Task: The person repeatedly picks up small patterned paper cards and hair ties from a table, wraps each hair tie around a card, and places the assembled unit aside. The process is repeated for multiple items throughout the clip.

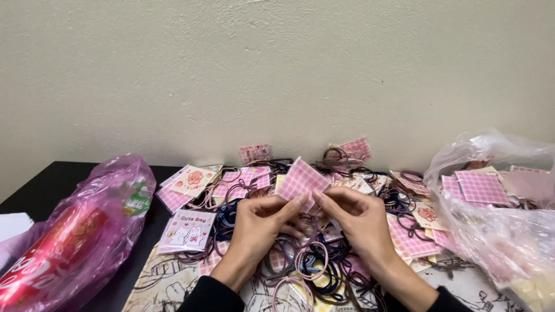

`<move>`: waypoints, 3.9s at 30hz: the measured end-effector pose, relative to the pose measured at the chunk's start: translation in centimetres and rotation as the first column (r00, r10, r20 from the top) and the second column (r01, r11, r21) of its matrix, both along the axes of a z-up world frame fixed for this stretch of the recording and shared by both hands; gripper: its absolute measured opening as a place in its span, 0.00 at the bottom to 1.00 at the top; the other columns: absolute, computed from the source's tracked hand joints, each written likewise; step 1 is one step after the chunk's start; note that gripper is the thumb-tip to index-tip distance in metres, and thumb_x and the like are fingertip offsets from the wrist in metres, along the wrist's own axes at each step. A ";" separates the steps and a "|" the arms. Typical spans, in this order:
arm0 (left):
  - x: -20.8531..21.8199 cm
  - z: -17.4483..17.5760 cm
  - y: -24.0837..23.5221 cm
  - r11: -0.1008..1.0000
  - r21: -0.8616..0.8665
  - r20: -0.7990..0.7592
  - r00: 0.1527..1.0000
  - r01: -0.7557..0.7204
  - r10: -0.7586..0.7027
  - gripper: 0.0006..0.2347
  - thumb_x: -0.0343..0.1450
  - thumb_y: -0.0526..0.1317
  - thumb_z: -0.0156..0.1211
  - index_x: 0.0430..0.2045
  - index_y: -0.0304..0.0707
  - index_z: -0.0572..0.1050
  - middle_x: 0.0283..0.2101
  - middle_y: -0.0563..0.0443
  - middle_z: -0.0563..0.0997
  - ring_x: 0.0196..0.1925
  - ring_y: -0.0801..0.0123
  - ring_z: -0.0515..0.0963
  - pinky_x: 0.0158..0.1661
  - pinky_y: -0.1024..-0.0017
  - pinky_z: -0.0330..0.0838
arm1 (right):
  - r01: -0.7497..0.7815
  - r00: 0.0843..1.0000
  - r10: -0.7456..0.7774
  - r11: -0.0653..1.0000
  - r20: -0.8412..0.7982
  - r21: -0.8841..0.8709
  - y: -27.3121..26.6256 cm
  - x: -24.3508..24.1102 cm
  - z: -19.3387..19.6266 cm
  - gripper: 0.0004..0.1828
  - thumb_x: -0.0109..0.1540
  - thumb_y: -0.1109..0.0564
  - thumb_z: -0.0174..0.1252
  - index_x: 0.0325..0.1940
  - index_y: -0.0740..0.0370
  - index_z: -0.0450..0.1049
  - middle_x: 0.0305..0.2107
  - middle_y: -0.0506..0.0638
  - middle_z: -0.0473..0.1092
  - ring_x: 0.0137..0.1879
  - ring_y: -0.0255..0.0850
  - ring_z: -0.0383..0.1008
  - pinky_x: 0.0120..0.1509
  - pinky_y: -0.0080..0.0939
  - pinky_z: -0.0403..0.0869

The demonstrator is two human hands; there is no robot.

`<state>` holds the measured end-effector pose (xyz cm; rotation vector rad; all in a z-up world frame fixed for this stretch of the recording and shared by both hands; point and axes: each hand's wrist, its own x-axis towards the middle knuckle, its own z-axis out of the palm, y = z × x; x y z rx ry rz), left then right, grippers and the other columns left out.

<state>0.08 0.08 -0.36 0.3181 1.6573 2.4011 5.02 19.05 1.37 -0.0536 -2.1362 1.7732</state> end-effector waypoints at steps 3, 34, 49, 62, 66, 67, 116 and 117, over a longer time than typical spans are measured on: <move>0.4 0.9 -0.2 0.997 -0.069 0.058 0.998 -0.033 0.037 0.10 0.72 0.33 0.77 0.39 0.18 0.92 0.32 0.26 0.93 0.26 0.54 0.91 0.27 0.67 0.88 | 0.110 0.993 -0.109 0.994 -0.042 0.017 -0.4 0.0 -0.8 0.31 0.63 0.69 0.72 0.72 0.59 0.82 0.48 0.58 0.88 0.49 0.49 0.94 0.56 0.45 0.97; 0.6 0.6 -0.1 0.994 -0.108 -0.053 0.998 0.013 -0.019 0.11 0.72 0.36 0.77 0.43 0.24 0.94 0.29 0.30 0.92 0.23 0.59 0.88 0.29 0.70 0.88 | -0.001 0.960 0.042 0.989 -0.278 0.148 0.3 -0.1 -1.4 0.14 0.64 0.60 0.72 0.54 0.61 0.91 0.46 0.55 0.91 0.52 0.41 0.91 0.57 0.34 0.89; 1.3 1.7 -0.5 0.982 -0.189 0.002 1.000 0.028 -0.028 0.08 0.73 0.32 0.77 0.36 0.19 0.94 0.27 0.31 0.92 0.21 0.60 0.87 0.28 0.71 0.86 | 0.135 0.983 -0.097 0.957 -0.155 0.258 -0.1 0.0 -1.1 0.11 0.65 0.56 0.71 0.49 0.58 0.94 0.42 0.49 0.92 0.48 0.37 0.91 0.56 0.35 0.87; 0.8 0.7 -0.1 0.990 -0.133 0.014 0.999 0.041 -0.040 0.07 0.72 0.31 0.80 0.33 0.19 0.93 0.24 0.33 0.90 0.19 0.64 0.84 0.25 0.72 0.83 | 0.245 0.961 -0.206 0.944 -0.185 0.223 0.3 -0.3 -1.8 0.16 0.62 0.57 0.73 0.54 0.58 0.91 0.50 0.56 0.90 0.56 0.45 0.92 0.62 0.42 0.91; 1.0 1.0 -0.2 0.990 -0.135 0.006 0.999 0.039 -0.038 0.06 0.70 0.31 0.81 0.31 0.20 0.94 0.25 0.32 0.91 0.19 0.64 0.84 0.26 0.72 0.83 | 0.245 0.965 -0.223 0.955 -0.140 0.167 0.2 0.0 -0.9 0.13 0.66 0.57 0.69 0.53 0.60 0.92 0.44 0.54 0.92 0.52 0.43 0.91 0.59 0.41 0.90; 1.0 1.1 -0.4 0.989 -0.138 0.003 0.999 0.044 -0.044 0.06 0.70 0.31 0.81 0.31 0.20 0.94 0.25 0.32 0.91 0.19 0.64 0.84 0.26 0.72 0.83 | 0.251 0.963 -0.229 0.954 -0.142 0.164 0.2 -0.1 -0.7 0.13 0.66 0.57 0.69 0.53 0.60 0.92 0.44 0.54 0.92 0.52 0.43 0.91 0.59 0.41 0.90; 0.6 0.8 -1.1 0.997 -0.065 0.091 0.995 -0.036 0.042 0.09 0.65 0.36 0.86 0.29 0.28 0.92 0.33 0.40 0.94 0.30 0.64 0.89 0.32 0.72 0.83 | -0.722 0.678 0.066 0.246 0.732 0.647 2.8 2.7 11.7 0.06 0.66 0.37 0.78 0.37 0.30 0.95 0.35 0.20 0.90 0.38 0.18 0.83 0.47 0.22 0.81; 0.6 0.8 -1.0 0.995 -0.093 0.076 0.996 -0.042 0.049 0.09 0.64 0.37 0.86 0.29 0.29 0.92 0.34 0.41 0.94 0.30 0.64 0.90 0.34 0.71 0.83 | -0.696 0.705 0.075 0.266 0.705 0.667 3.0 2.8 12.2 0.05 0.65 0.36 0.78 0.38 0.28 0.97 0.34 0.18 0.92 0.37 0.19 0.83 0.45 0.23 0.80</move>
